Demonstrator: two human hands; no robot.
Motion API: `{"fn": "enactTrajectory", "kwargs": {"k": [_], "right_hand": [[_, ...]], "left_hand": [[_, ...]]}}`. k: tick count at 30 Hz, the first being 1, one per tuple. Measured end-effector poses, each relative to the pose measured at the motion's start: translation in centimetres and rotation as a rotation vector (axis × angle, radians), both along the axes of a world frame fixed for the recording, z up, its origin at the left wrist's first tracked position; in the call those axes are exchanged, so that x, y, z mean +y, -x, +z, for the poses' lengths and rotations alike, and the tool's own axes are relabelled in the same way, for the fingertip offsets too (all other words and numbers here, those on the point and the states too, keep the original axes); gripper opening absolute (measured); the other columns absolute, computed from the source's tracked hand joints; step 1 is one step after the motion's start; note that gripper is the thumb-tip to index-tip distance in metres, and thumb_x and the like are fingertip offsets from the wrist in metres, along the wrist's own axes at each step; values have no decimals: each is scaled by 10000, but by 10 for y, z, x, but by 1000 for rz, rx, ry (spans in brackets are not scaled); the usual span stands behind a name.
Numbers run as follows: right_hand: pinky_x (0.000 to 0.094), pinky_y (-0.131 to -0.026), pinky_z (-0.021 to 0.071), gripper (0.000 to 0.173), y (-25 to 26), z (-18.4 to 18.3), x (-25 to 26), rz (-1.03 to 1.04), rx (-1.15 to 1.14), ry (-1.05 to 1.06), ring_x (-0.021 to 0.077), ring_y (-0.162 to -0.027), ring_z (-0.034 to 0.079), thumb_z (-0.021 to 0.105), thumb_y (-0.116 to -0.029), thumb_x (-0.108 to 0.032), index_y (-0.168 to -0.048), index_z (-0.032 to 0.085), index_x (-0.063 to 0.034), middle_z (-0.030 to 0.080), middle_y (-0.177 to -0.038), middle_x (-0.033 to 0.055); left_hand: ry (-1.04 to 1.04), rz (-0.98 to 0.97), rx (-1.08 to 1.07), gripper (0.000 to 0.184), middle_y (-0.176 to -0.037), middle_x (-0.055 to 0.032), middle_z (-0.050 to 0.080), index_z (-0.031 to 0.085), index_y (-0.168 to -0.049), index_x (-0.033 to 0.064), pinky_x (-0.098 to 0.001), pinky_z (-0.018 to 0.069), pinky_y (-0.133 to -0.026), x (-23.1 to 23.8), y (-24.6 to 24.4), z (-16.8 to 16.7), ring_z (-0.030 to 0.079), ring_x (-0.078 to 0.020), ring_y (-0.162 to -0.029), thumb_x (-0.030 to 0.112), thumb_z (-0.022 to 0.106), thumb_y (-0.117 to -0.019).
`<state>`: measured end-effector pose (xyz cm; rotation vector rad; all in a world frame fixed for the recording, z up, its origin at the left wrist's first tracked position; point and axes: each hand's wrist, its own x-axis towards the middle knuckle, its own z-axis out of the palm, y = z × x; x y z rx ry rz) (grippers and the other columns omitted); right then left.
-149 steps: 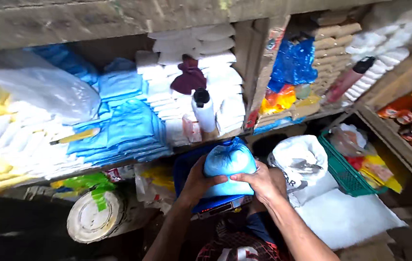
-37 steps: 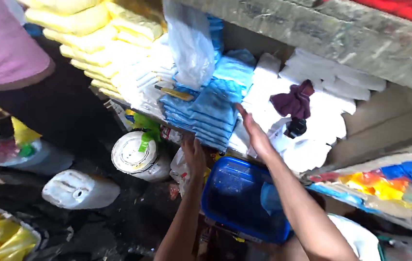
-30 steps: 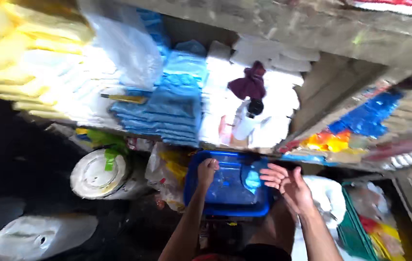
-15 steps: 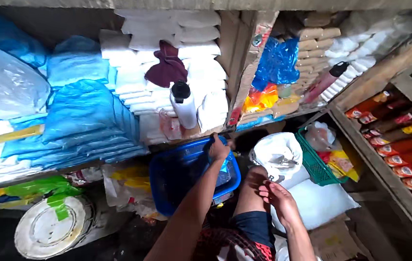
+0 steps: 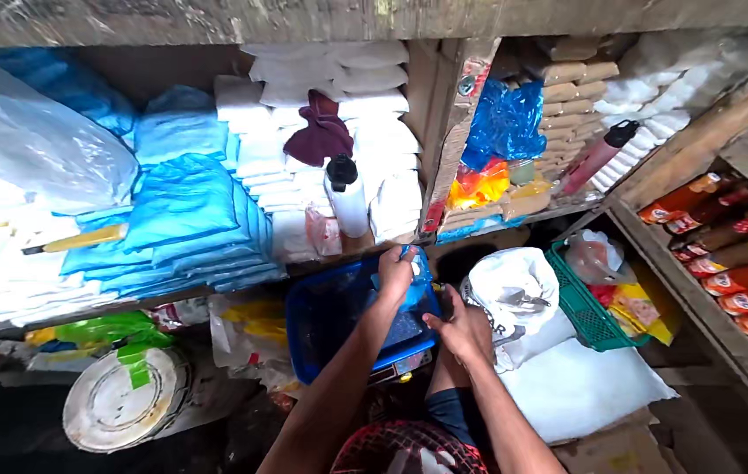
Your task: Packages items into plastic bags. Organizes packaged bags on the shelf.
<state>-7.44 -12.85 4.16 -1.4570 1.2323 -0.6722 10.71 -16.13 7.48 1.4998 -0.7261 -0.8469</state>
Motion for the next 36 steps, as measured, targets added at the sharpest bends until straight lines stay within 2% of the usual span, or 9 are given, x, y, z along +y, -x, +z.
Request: {"fn": "enactTrajectory", "kwargs": {"k": [6,9,12,17,21,23,27,31,36], "right_hand": [[377,-702,628,841,-30,72,-4,3,-377,74,232,-853,682,833,-815,-112,-1530,395,-53,622,-1216,169],[338,-591,577,359,-7,105,-6,112,-396,87,189,-686,648,690,-878,23,-1233,638,42,706,-967,134],[336,-608,587,213,29,130,-8,197,-271,197,168,-710,669,647,-863,47,-1062,712,5,721,-906,92],[305,-812,588,115,87,141,5,187,-176,404,144,-948,657,662,-855,-32,-959,680,-80,673,-1031,42],[255,-627,583,118,117,124,31,89,-21,384,65,-727,647,588,-889,-4,-938,517,-84,646,-870,-17],[294,-569,583,159,126,106,44,57,-7,319,101,-659,640,595,-911,-3,-1044,509,-18,628,-848,19],[298,-860,599,690,139,80,63,183,-120,264,95,-958,654,762,-878,-126,-1444,404,38,643,-1103,31],[235,-834,574,276,127,74,68,38,136,442,15,-872,660,702,-855,-101,-1080,652,51,704,-929,31],[291,-669,590,165,119,84,59,-117,190,486,48,-679,647,630,-886,-127,-974,670,6,676,-790,11]], "left_hand": [[274,-82,32,177,-855,-78,679,705,-1064,82,-360,536,-581,37,28,96,624,-179,-675,223,601,-1039],[313,-191,55,152,-868,-96,688,697,-1078,60,-346,558,-554,54,41,121,643,-182,-657,171,602,-1035],[342,-299,130,167,-901,-116,697,680,-1100,8,-313,563,-494,73,58,135,654,-177,-615,126,581,-1038],[430,-392,265,166,-891,-115,682,655,-1064,-50,-307,582,-504,102,93,128,648,-153,-598,65,538,-1042],[310,-517,333,182,-877,-126,700,640,-1096,-53,-318,604,-533,107,115,96,693,-173,-629,74,516,-1056],[221,-567,335,178,-839,-113,704,639,-1096,-47,-297,593,-543,108,125,79,685,-150,-617,82,524,-1054],[220,-650,223,185,-827,-106,694,667,-1076,-34,-302,586,-571,107,137,74,649,-134,-595,92,535,-1046],[268,-830,-52,204,-845,-139,707,705,-1059,-22,-425,585,-724,103,143,82,683,-214,-708,108,552,-1023],[438,-833,103,171,-874,-140,698,680,-1080,-55,-350,598,-653,100,139,67,672,-173,-672,47,555,-1024]]}}
